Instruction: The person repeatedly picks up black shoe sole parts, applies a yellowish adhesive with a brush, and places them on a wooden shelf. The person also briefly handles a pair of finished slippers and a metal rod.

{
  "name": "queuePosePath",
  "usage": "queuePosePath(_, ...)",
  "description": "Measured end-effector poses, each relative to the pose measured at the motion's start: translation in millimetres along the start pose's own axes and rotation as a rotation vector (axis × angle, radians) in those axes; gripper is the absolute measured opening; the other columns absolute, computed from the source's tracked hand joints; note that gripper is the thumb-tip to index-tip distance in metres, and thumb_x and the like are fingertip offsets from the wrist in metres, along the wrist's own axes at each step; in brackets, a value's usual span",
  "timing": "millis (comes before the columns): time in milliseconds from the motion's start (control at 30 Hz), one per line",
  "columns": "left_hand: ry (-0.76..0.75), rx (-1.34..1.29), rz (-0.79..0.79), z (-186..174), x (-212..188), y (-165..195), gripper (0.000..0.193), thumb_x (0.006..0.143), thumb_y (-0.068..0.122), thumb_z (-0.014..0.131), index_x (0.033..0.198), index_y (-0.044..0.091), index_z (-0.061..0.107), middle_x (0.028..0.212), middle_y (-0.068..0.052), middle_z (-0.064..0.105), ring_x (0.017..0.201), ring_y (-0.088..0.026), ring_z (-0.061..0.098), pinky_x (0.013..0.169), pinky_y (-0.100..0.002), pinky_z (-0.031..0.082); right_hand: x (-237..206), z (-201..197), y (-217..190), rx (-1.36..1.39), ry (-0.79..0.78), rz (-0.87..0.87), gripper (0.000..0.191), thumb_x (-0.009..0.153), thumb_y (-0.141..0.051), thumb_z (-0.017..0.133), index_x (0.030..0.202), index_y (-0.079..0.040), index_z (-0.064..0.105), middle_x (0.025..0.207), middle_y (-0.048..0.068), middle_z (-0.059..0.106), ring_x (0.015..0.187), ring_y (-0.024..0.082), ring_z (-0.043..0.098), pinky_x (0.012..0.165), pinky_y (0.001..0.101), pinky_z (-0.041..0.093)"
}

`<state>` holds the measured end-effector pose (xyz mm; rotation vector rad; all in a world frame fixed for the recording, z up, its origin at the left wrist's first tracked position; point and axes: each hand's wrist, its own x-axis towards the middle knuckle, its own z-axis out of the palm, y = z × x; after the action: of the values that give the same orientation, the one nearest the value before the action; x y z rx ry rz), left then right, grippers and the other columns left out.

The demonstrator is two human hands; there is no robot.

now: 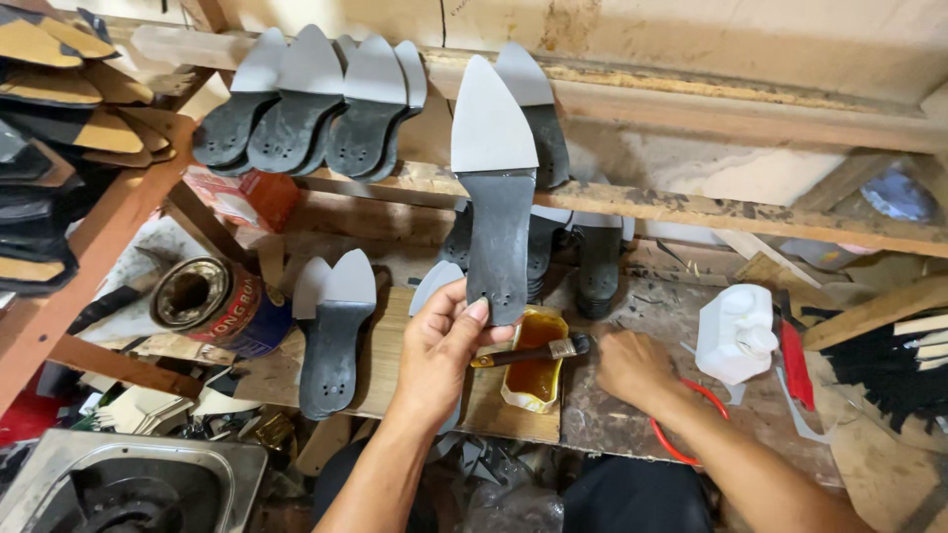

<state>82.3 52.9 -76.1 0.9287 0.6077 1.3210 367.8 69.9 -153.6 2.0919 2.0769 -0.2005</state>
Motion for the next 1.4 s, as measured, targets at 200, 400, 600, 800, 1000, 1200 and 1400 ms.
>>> queuePosePath(200,-0.014,-0.016,0.012,1.3,-1.8,3.2,0.028,0.103,0.006,0.053,0.128,-0.003,0.060,0.111,-0.013,0.073,0.097,-0.018,0.073,0.086,-0.033,0.061,-5.6,-6.1,19.7,0.062,-0.068,0.021,0.041,0.077,-0.015,0.073,0.116,-0.004,0.066,0.096,0.022,0.074,0.093,0.037,0.073,0.085,0.0461,0.058)
queuePosePath(400,-0.020,-0.035,0.016,-3.7,-4.1,2.6,0.026,0.101,0.004,0.055,0.126,-0.003,0.059,0.110,-0.012,0.074,0.096,-0.018,0.073,0.086,-0.033,0.062,-34.3,-30.0,35.2,0.914,0.011,-0.099,0.062,0.085,-0.003,0.067,0.144,-0.011,0.048,0.097,0.012,0.076,0.092,0.020,0.075,0.081,0.0336,0.059)
queuePosePath(600,-0.013,-0.021,-0.002,-1.6,-5.5,-2.9,0.025,0.100,0.003,0.057,0.124,-0.002,0.056,0.108,-0.012,0.074,0.094,-0.017,0.072,0.084,-0.032,0.061,-67.7,-74.5,16.0,1.497,0.154,-0.288,0.031,0.097,-0.002,0.060,0.127,0.004,0.068,0.109,0.014,0.074,0.092,0.020,0.069,0.080,0.0348,0.053)
queuePosePath(800,-0.020,-0.013,0.003,4.2,-13.8,-8.0,0.027,0.100,0.004,0.057,0.126,-0.003,0.057,0.110,-0.011,0.074,0.093,-0.015,0.071,0.083,-0.031,0.061,-97.8,-115.4,-34.1,1.614,0.212,-0.557,0.036,0.091,0.003,0.067,0.127,0.003,0.064,0.112,0.013,0.067,0.101,0.017,0.066,0.089,0.0313,0.056)
queuePosePath(1000,-0.025,-0.046,-0.002,11.3,-21.6,-14.8,0.030,0.100,0.003,0.058,0.130,-0.005,0.057,0.111,-0.012,0.073,0.092,-0.015,0.070,0.082,-0.030,0.060,-111.8,-132.7,-86.3,1.186,0.645,-0.657,0.021,0.105,-0.009,0.059,0.120,0.002,0.068,0.104,0.010,0.072,0.092,0.013,0.071,0.082,0.0255,0.059)
queuePosePath(1200,-0.022,-0.054,0.008,14.4,-25.5,-16.1,0.032,0.100,0.003,0.058,0.131,-0.005,0.057,0.113,-0.012,0.073,0.092,-0.015,0.071,0.080,-0.029,0.061,-102.6,-146.7,-107.5,0.897,0.757,-0.613,0.014,0.101,-0.010,0.064,0.107,0.002,0.067,0.091,0.008,0.075,0.077,0.014,0.073,0.067,0.0268,0.058)
queuePosePath(1400,-0.009,-0.038,0.019,12.6,-25.7,-15.5,0.032,0.100,0.002,0.058,0.131,-0.006,0.057,0.113,-0.012,0.073,0.092,-0.015,0.071,0.081,-0.029,0.061,-102.9,-148.0,-110.7,0.805,0.778,-0.634,0.010,0.100,-0.009,0.065,0.104,0.000,0.068,0.086,0.008,0.072,0.071,0.015,0.071,0.062,0.0280,0.055)
